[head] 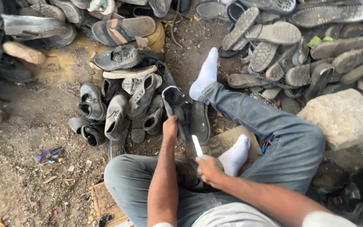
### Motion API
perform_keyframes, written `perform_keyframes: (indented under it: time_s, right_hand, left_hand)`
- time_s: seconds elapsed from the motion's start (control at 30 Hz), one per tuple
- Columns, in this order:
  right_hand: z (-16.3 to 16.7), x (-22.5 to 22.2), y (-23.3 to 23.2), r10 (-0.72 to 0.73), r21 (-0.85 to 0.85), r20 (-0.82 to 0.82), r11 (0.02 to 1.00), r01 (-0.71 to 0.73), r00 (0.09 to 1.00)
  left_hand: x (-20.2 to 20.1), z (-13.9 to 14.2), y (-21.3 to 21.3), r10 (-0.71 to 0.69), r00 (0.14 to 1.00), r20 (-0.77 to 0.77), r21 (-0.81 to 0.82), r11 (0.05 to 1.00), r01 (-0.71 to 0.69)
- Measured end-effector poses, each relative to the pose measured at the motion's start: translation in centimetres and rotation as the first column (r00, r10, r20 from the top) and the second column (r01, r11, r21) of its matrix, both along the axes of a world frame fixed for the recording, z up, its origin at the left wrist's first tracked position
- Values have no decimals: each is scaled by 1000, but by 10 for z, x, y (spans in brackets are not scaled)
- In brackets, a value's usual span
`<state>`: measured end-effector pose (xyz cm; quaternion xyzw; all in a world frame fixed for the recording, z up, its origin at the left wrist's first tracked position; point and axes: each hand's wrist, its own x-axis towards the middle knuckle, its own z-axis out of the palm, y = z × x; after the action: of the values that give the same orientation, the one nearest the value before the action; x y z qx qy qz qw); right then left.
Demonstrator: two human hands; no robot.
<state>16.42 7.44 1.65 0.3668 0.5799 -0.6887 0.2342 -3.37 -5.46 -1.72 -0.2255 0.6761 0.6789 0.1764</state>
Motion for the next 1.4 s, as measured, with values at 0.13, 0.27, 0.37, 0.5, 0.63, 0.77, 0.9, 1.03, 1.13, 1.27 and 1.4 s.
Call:
perform_keyframes:
  time_s: [0.13,0.27,0.37,0.5,0.63,0.77,0.9,1.03,1.13,1.27,1.4]
  right_hand:
    - [16,-45,52,436,660,-367,744,-101,822]
    - [14,-136,73,623,800,-344,587,-128,703]
    - [15,-186,64,686,862,-271,486,-147,675]
    - [21,-219,45,745,912,-104,335,-235,659]
    - [14,-206,37,686,892,-141,402,-209,714]
    - [3,-167,45,684,847,-137,456,-274,716]
    - [-13,-174,51,701,830,-301,527,-185,646]
    - [-21,-178,37,738,867,-91,389,-311,668]
    - [-20,-139,23,758,822,-25,386,-418,652]
    - [-5,-98,12,749,790,52,374,-486,660]
    - [17,-96,16,776,785,2,390,-482,631]
  left_hand:
    - [1,-5,0,-59,984,-168,-529,848,-39]
    - [11,6,20,130,976,-173,-572,794,-207]
    - [12,34,26,146,985,-92,-540,824,-173]
    - [17,63,23,62,998,-33,-541,838,-70]
    - [20,66,26,75,997,-16,-620,781,-69]
    - [19,57,29,79,997,-17,-661,747,-70]
    - [22,53,28,81,997,-16,-645,761,-72]
    - [26,48,27,57,997,-58,-681,728,-81]
    - [26,41,23,104,991,-81,-718,684,-130]
    - [31,33,15,236,966,-110,-696,675,-244]
    - [43,35,16,238,964,-116,-682,687,-251]
